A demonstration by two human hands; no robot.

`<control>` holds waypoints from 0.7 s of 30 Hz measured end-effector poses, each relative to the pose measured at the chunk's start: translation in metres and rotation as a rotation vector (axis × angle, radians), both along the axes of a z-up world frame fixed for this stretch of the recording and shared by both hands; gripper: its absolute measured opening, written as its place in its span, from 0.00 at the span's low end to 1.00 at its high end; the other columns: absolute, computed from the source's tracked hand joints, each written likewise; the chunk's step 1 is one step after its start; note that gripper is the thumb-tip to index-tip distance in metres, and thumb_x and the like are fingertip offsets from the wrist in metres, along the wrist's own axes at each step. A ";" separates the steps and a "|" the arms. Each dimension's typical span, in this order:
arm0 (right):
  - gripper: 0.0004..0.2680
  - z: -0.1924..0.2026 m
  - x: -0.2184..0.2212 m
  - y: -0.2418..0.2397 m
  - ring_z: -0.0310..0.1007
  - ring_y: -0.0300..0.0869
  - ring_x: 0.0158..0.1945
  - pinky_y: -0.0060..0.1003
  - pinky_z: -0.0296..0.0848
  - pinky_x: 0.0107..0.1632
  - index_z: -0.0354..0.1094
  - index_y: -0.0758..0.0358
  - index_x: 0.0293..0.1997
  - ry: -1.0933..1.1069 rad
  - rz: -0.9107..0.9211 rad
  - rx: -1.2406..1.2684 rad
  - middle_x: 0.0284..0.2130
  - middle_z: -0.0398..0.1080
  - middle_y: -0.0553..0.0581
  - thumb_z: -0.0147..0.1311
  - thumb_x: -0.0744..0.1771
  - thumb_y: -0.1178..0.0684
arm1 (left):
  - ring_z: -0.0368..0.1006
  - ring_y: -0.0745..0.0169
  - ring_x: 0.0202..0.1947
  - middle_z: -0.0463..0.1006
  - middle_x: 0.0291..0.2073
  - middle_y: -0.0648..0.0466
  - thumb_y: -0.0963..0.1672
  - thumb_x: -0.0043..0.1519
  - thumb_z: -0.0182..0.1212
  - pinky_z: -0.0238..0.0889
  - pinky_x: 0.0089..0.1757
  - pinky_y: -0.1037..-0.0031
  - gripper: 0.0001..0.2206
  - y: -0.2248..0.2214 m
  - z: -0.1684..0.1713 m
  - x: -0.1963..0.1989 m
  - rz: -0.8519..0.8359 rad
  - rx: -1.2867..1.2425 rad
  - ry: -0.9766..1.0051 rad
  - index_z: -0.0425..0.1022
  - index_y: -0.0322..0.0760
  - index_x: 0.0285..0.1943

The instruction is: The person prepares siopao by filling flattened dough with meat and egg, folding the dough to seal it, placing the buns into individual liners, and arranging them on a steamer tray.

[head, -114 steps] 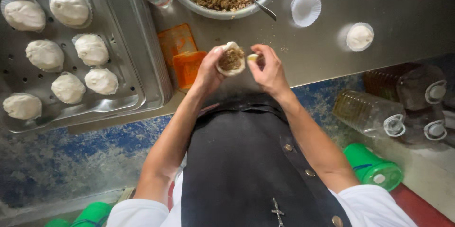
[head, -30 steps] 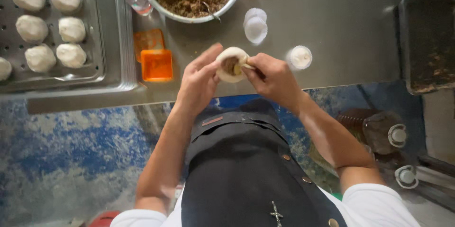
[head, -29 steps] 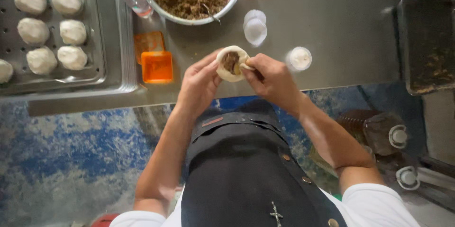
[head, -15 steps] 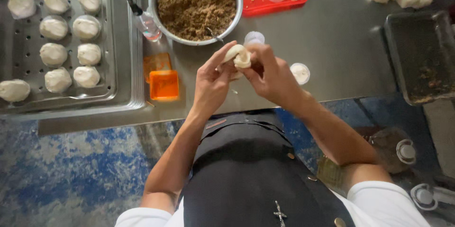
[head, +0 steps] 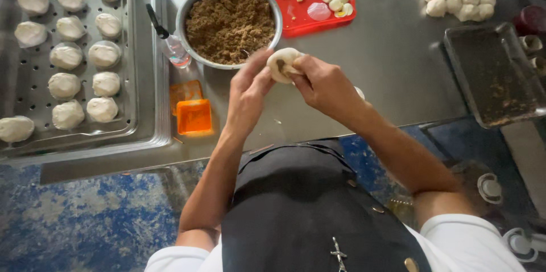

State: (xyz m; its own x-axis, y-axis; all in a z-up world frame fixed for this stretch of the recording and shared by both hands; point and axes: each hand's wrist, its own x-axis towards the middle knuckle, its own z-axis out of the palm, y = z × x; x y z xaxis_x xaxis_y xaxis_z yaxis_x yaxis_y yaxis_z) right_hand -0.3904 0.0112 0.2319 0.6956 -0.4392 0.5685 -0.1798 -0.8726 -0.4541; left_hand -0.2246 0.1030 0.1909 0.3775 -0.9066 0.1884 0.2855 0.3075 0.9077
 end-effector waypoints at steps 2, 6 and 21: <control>0.09 -0.001 -0.001 0.003 0.76 0.65 0.42 0.52 0.75 0.39 0.61 0.64 0.54 -0.004 -0.013 0.057 0.38 0.74 0.70 0.57 0.71 0.55 | 0.71 0.59 0.62 0.75 0.61 0.46 0.42 0.72 0.49 0.64 0.62 0.68 0.19 0.005 0.002 -0.001 -0.001 0.052 -0.074 0.68 0.26 0.70; 0.09 -0.001 0.000 0.001 0.77 0.64 0.41 0.52 0.75 0.38 0.63 0.65 0.54 0.010 0.014 0.044 0.37 0.75 0.70 0.58 0.70 0.55 | 0.69 0.57 0.65 0.76 0.63 0.44 0.45 0.74 0.47 0.60 0.63 0.68 0.18 0.006 0.011 -0.010 0.097 0.073 -0.349 0.70 0.27 0.68; 0.08 0.023 0.017 0.012 0.76 0.36 0.38 0.32 0.76 0.39 0.66 0.66 0.56 -0.162 0.233 0.444 0.39 0.74 0.56 0.56 0.70 0.60 | 0.73 0.54 0.55 0.72 0.57 0.44 0.59 0.70 0.58 0.70 0.53 0.69 0.32 0.019 0.029 -0.004 0.459 -0.270 -0.650 0.64 0.31 0.69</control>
